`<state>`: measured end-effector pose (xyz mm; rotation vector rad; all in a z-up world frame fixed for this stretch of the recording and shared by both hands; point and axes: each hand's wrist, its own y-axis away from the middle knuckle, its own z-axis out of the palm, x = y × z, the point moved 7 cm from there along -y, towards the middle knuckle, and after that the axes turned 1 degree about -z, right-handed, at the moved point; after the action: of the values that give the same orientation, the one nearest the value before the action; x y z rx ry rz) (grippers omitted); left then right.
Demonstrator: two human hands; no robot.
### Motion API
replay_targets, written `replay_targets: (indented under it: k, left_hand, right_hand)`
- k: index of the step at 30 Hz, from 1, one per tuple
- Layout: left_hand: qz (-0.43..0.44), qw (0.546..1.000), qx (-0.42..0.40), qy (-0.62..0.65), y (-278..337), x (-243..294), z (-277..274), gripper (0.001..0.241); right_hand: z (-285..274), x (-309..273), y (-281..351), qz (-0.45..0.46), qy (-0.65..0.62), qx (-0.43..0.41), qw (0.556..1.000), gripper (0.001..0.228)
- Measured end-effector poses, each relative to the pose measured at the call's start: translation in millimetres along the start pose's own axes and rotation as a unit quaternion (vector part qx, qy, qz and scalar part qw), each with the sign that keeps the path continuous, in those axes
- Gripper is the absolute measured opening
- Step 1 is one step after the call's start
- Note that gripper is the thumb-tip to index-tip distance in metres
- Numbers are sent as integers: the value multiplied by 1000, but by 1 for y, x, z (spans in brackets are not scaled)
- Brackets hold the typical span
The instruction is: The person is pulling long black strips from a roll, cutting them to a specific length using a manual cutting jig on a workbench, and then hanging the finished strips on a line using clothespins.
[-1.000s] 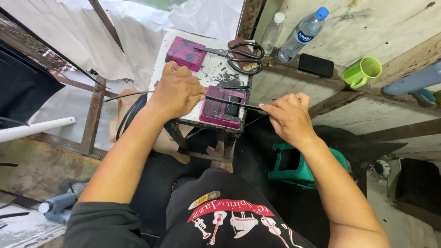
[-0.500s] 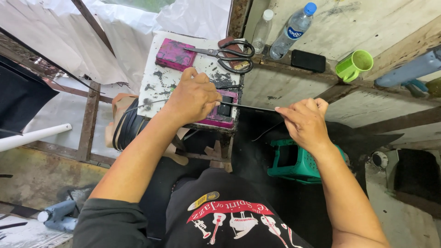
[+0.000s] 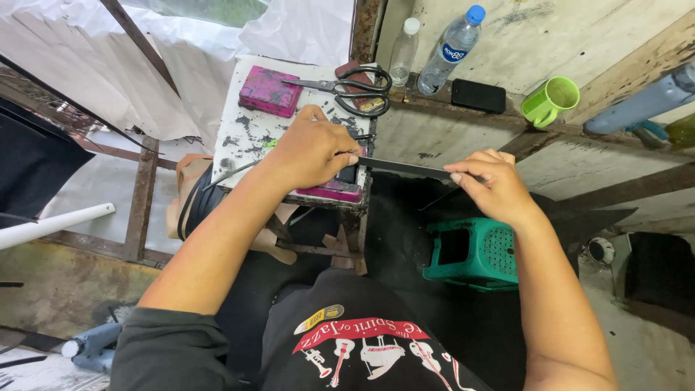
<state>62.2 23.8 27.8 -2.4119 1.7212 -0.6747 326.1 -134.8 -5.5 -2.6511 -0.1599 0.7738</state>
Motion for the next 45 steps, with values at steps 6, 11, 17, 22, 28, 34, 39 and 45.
replay_targets:
  k: [6,11,17,22,28,34,39,45]
  left_hand:
    - [-27,998,-32,44,-12,-1,-5,15]
    - [-41,996,-45,72,-20,9,-7,14]
    - [-30,993,-43,107,-31,23,-9,13]
    - [-51,986,-44,153,-16,19,-26,11]
    - [-108,987,-54,110,24,-9,-70,15]
    - [-158,987,-28,2,68,-61,-80,14]
    - [-177,984,2,-31,86,-81,-74,10]
    - [-123,981,54,-138,101,-100,-54,10]
  right_hand:
    - [15,32,-14,74,-148,-72,984,16]
    - [24,16,-28,171,-319,-87,928,32]
    - [21,-19,-51,107,-319,-137,932,26]
    - [11,-49,-63,4,-242,-150,959,19]
    - [12,-66,-56,-54,-98,-107,988,15]
    - [35,-63,-51,-123,38,-36,991,15]
    - [47,-74,-50,-175,89,10,981,18]
    - [64,-78,-46,-225,147,54,962,22]
